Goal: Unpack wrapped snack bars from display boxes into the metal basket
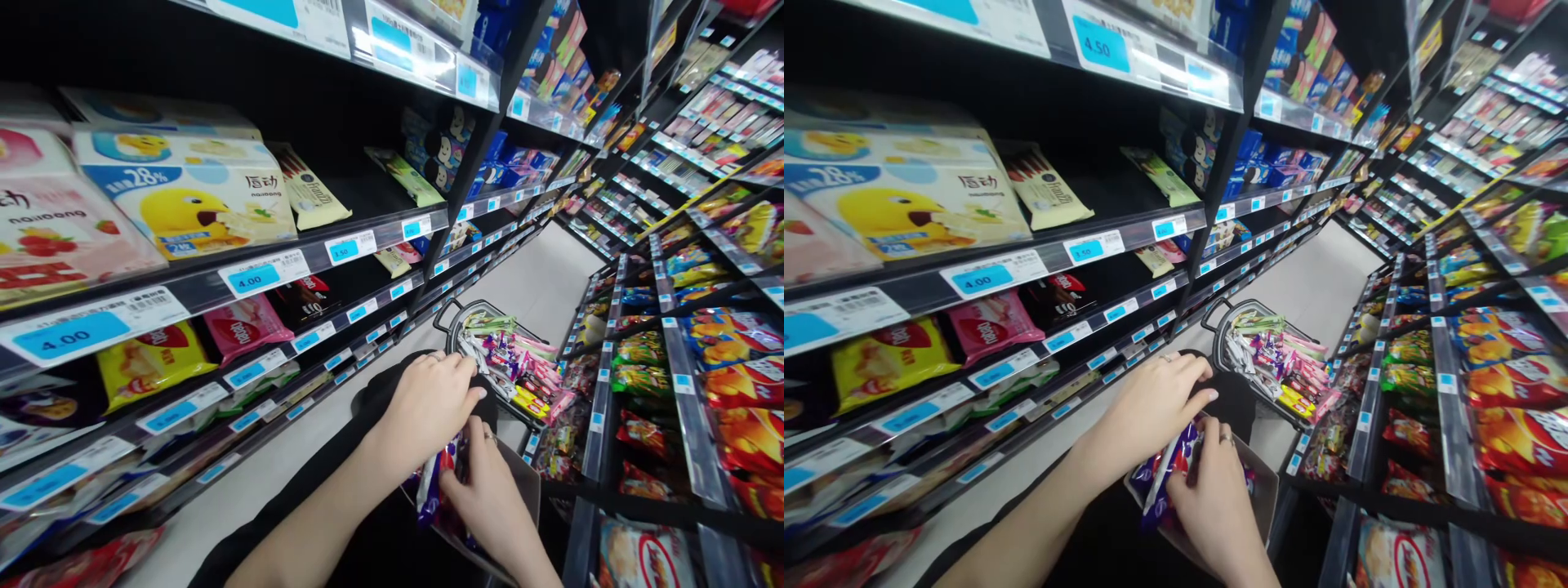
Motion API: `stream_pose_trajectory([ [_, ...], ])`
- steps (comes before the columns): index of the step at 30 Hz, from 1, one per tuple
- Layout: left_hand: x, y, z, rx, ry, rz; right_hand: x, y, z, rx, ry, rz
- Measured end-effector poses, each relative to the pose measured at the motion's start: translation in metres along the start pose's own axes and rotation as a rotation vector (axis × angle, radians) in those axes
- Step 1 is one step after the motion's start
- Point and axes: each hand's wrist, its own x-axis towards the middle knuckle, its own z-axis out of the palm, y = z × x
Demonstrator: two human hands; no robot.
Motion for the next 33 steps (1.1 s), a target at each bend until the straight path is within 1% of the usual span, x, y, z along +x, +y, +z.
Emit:
stream_pose_trajectory([
  [2, 0.0, 0.0, 0.001, 0.002, 0.007, 0.01, 0.0, -0.004, 0.001, 0.01, 0.006, 0.053],
  [4, 0.001, 0.001, 0.002, 0.001, 0.008, 0.011, 0.001, -0.008, 0.006, -0.022, 0.041, 0.104],
  [6, 0.002, 0.002, 0.002, -0.012, -0.002, 0.012, 0.002, -0.011, 0.008, -0.015, 0.074, 0.117],
  [8, 0.002, 0.002, 0.002, -0.044, -0.013, 0.011, 0.002, -0.008, 0.007, 0.093, 0.086, 0.089],
  [11, 0.0, 0.002, 0.001, -0.166, -0.028, 0.019, -0.007, 0.007, -0.005, 0.398, 0.13, 0.008],
  [13, -0.002, 0.003, -0.001, -0.302, -0.055, 0.062, -0.016, 0.019, -0.015, 0.598, 0.225, -0.026],
  [15, -0.005, 0.008, -0.002, -0.443, -0.111, 0.141, -0.026, 0.024, -0.022, 0.723, 0.374, -0.01],
  [17, -0.008, 0.015, -0.001, -0.547, -0.17, 0.212, -0.035, 0.022, -0.026, 0.769, 0.509, 0.032],
  [18, -0.009, 0.019, 0.0, -0.576, -0.184, 0.235, -0.039, 0.019, -0.027, 0.774, 0.553, 0.053],
  [20, -0.012, 0.027, 0.003, -0.592, -0.17, 0.278, -0.045, 0.016, -0.029, 0.781, 0.593, 0.095],
  [22, -0.013, 0.032, 0.008, -0.559, -0.117, 0.347, -0.05, 0.02, -0.034, 0.821, 0.593, 0.109],
  [25, -0.012, 0.034, 0.015, -0.466, -0.041, 0.44, -0.052, 0.039, -0.048, 0.861, 0.584, 0.084],
  [26, -0.011, 0.034, 0.018, -0.442, -0.024, 0.463, -0.051, 0.046, -0.054, 0.852, 0.557, 0.085],
  [28, -0.01, 0.033, 0.021, -0.42, 0.0, 0.51, -0.048, 0.055, -0.063, 0.847, 0.438, 0.108],
  [30, -0.009, 0.032, 0.023, -0.43, 0.009, 0.551, -0.045, 0.058, -0.068, 0.918, 0.28, 0.114],
  [31, -0.008, 0.032, 0.024, -0.434, 0.01, 0.561, -0.044, 0.057, -0.069, 0.966, 0.235, 0.104],
  [33, -0.008, 0.032, 0.025, -0.429, 0.006, 0.569, -0.043, 0.055, -0.07, 1.021, 0.236, 0.098],
])
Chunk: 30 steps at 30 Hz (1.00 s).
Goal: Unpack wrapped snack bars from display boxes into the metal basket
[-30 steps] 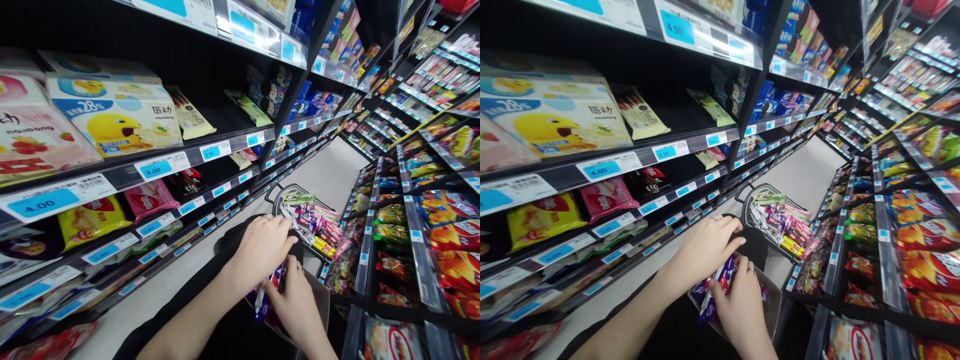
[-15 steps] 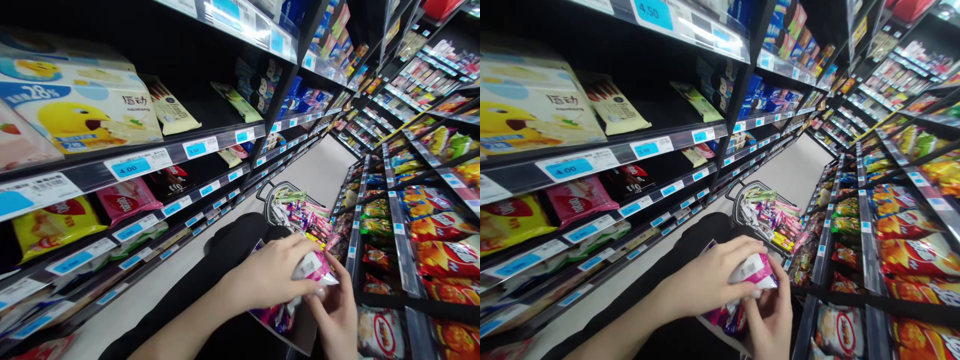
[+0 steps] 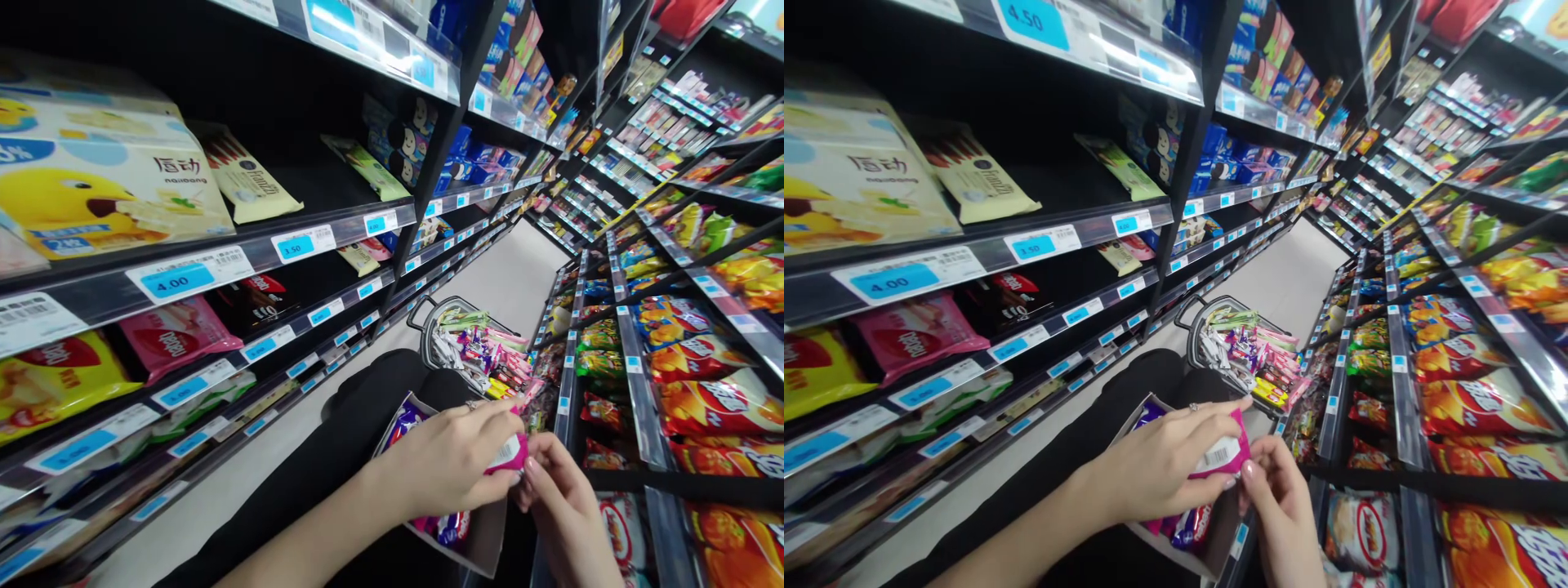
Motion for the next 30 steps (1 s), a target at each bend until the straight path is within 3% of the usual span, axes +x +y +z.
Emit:
stream_pose_trajectory([
  [3, 0.0, 0.0, 0.004, 0.08, 0.03, 0.034, -0.002, 0.0, 0.0, -0.03, 0.052, -0.002],
  [6, 0.0, 0.0, 0.011, 0.231, 0.141, 0.089, -0.006, 0.003, -0.002, -0.095, 0.105, -0.013],
  [14, 0.002, 0.001, 0.028, 0.48, 0.33, 0.304, -0.016, 0.005, 0.001, -0.258, 0.282, -0.184],
  [20, 0.001, 0.015, 0.037, 0.5, 0.46, 0.084, -0.017, 0.001, 0.004, -0.491, 0.327, -0.339],
  [25, 0.002, 0.018, 0.036, 0.271, 0.525, -0.123, -0.015, -0.005, 0.019, -0.594, 0.39, -0.462],
  [30, 0.002, 0.013, 0.037, 0.271, 0.581, -0.09, -0.013, -0.004, 0.025, -0.587, 0.391, -0.432],
])
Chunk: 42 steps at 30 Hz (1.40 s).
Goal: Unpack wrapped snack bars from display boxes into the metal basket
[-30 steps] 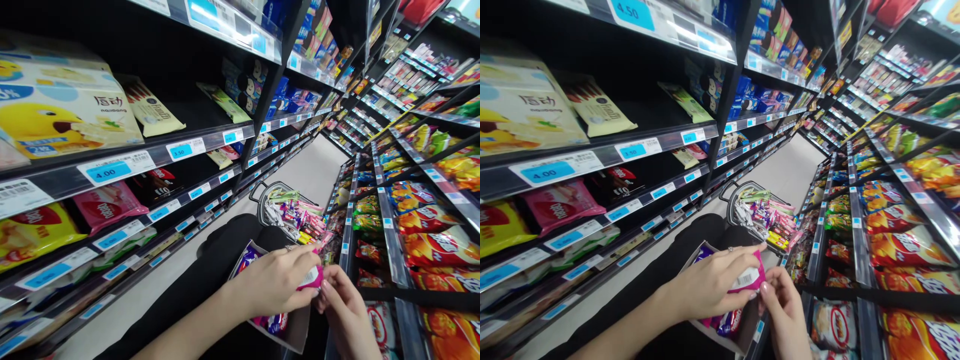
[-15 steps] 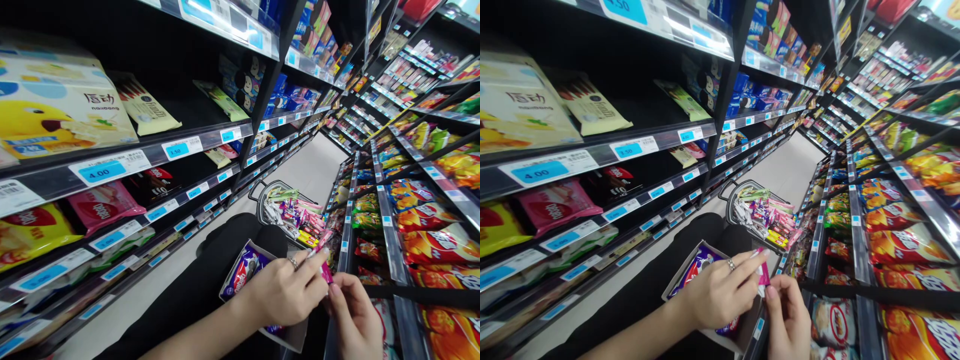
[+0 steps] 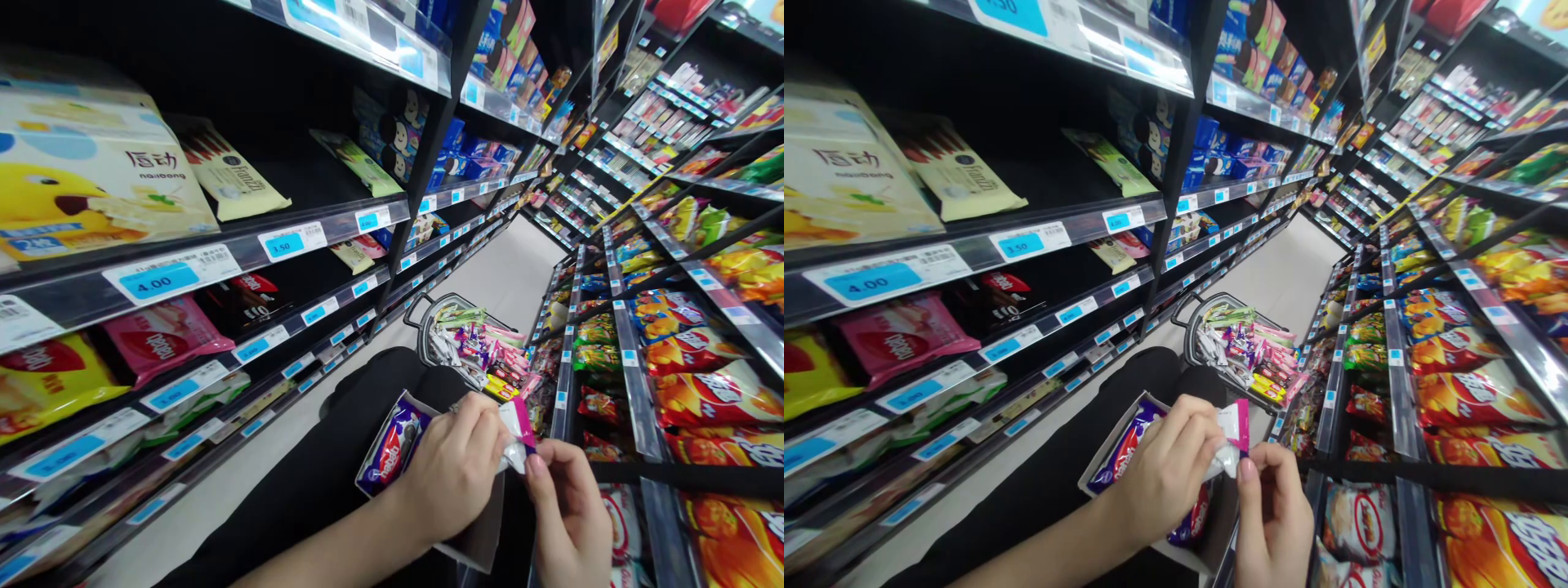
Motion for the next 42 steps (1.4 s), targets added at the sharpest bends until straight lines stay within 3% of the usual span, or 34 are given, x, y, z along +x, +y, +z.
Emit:
stream_pose_trajectory([
  [4, -0.002, -0.004, 0.003, 0.049, -0.002, 0.15, 0.002, 0.002, -0.001, -0.133, 0.033, -0.093],
  [10, -0.001, -0.008, 0.002, -0.08, -0.007, 0.298, 0.009, -0.002, -0.008, -0.279, 0.068, -0.309],
  [16, -0.001, -0.007, 0.001, -0.126, -0.062, 0.259, 0.013, 0.0, -0.016, -0.212, -0.121, -0.307],
  [20, 0.004, -0.014, -0.002, -0.151, -0.106, 0.252, 0.008, 0.003, -0.021, -0.125, -0.019, -0.286],
  [26, 0.011, -0.022, -0.005, -0.114, -0.169, 0.478, 0.007, 0.005, -0.029, -0.006, 0.066, -0.26],
  [33, 0.012, -0.015, -0.012, -0.182, -0.279, 0.285, 0.006, 0.009, -0.026, 0.041, 0.062, -0.188],
  [42, 0.02, -0.023, -0.014, -0.474, -0.669, -0.018, 0.003, 0.012, -0.022, 0.247, 0.086, 0.118],
])
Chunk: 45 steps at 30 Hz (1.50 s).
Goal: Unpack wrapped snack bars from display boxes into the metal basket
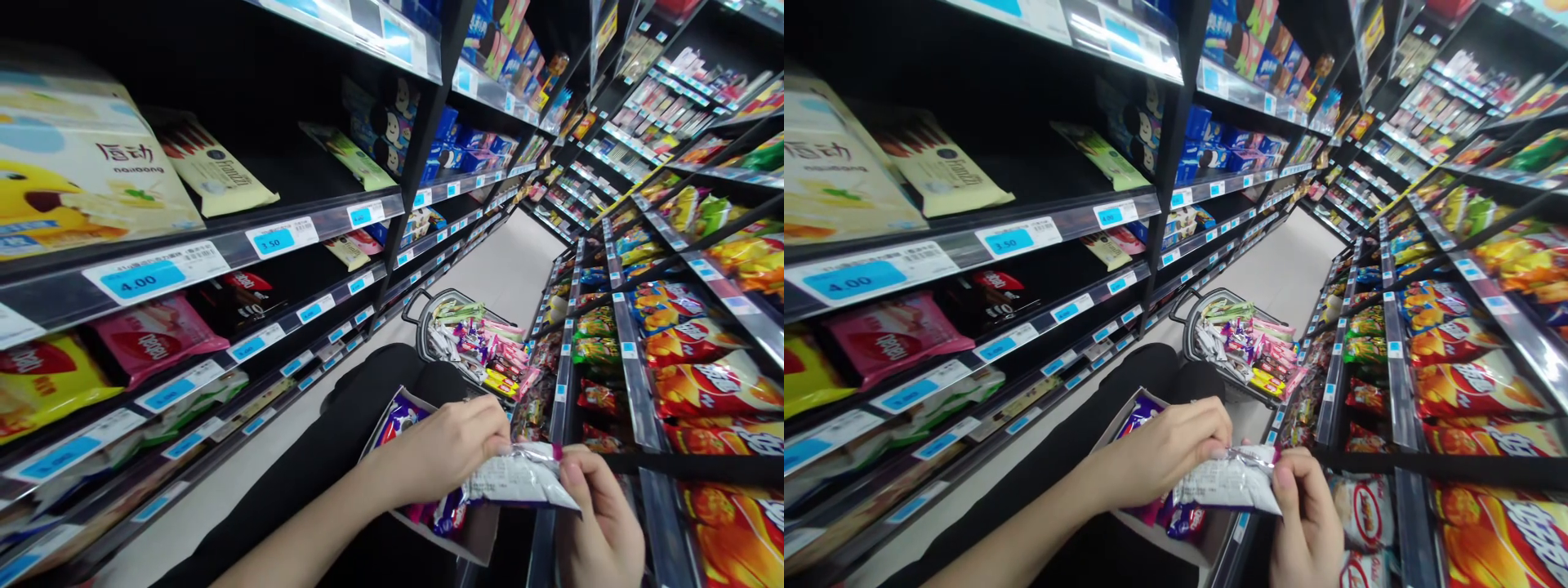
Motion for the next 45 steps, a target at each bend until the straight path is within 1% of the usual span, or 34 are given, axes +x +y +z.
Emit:
stream_pose_trajectory([
  [2, 0.0, 0.0, -0.002, -0.007, -0.036, -0.014, -0.001, 0.004, -0.003, 0.09, 0.03, 0.107],
  [4, -0.002, 0.002, -0.003, 0.095, -0.066, -0.019, -0.002, 0.008, -0.008, 0.133, 0.076, 0.181],
  [5, -0.003, 0.003, -0.003, 0.173, -0.077, -0.011, -0.002, 0.009, -0.01, 0.13, 0.094, 0.192],
  [7, -0.005, 0.004, -0.001, 0.309, -0.078, 0.03, -0.001, 0.01, -0.014, 0.106, 0.117, 0.164],
  [8, -0.006, 0.004, 0.0, 0.341, -0.072, 0.057, 0.0, 0.01, -0.016, 0.097, 0.119, 0.142],
  [10, -0.007, 0.003, 0.001, 0.312, -0.034, 0.079, 0.001, 0.009, -0.018, 0.1, 0.116, 0.112],
  [13, -0.006, 0.001, -0.001, 0.162, 0.003, 0.016, 0.002, 0.005, -0.02, 0.11, 0.089, 0.149],
  [16, -0.005, -0.001, -0.005, 0.041, -0.04, -0.067, 0.002, 0.002, -0.025, 0.119, 0.029, 0.234],
  [19, -0.005, -0.002, -0.004, -0.018, -0.086, -0.083, 0.004, 0.004, -0.031, 0.135, -0.011, 0.314],
  [21, -0.006, -0.002, -0.001, -0.023, -0.097, -0.074, 0.005, 0.006, -0.035, 0.126, -0.015, 0.343],
  [23, -0.008, 0.0, 0.001, -0.005, -0.114, -0.066, 0.005, 0.008, -0.04, 0.092, -0.018, 0.34],
  [26, -0.008, 0.004, 0.0, 0.049, -0.16, -0.063, 0.006, 0.012, -0.046, 0.011, -0.055, 0.329],
  [28, -0.007, 0.008, 0.0, 0.113, -0.169, -0.082, 0.005, 0.013, -0.048, -0.036, -0.062, 0.328],
  [29, -0.007, 0.009, 0.0, 0.161, -0.155, -0.113, 0.005, 0.014, -0.048, -0.049, -0.044, 0.319],
  [31, -0.005, 0.011, 0.003, 0.258, -0.105, -0.206, 0.005, 0.013, -0.045, -0.043, 0.036, 0.278],
  [33, -0.004, 0.011, 0.011, 0.325, -0.04, -0.259, 0.004, 0.012, -0.037, 0.016, 0.176, 0.184],
  [35, -0.004, 0.01, 0.021, 0.33, 0.052, -0.235, 0.003, 0.011, -0.026, 0.111, 0.302, 0.076],
  [36, -0.004, 0.01, 0.026, 0.31, 0.11, -0.203, 0.003, 0.01, -0.021, 0.155, 0.341, 0.026],
  [37, -0.004, 0.01, 0.03, 0.275, 0.175, -0.173, 0.003, 0.01, -0.016, 0.191, 0.355, -0.016],
  [39, -0.004, 0.01, 0.036, 0.181, 0.289, -0.136, 0.002, 0.011, -0.009, 0.217, 0.342, -0.088],
  [41, -0.003, 0.011, 0.038, 0.074, 0.34, -0.158, 0.0, 0.013, -0.007, 0.214, 0.323, -0.171],
  [43, -0.003, 0.013, 0.036, -0.065, 0.318, -0.253, -0.001, 0.016, -0.008, 0.209, 0.33, -0.259],
  [45, -0.002, 0.013, 0.033, -0.328, 0.227, -0.363, -0.003, 0.019, -0.01, 0.193, 0.351, -0.323],
])
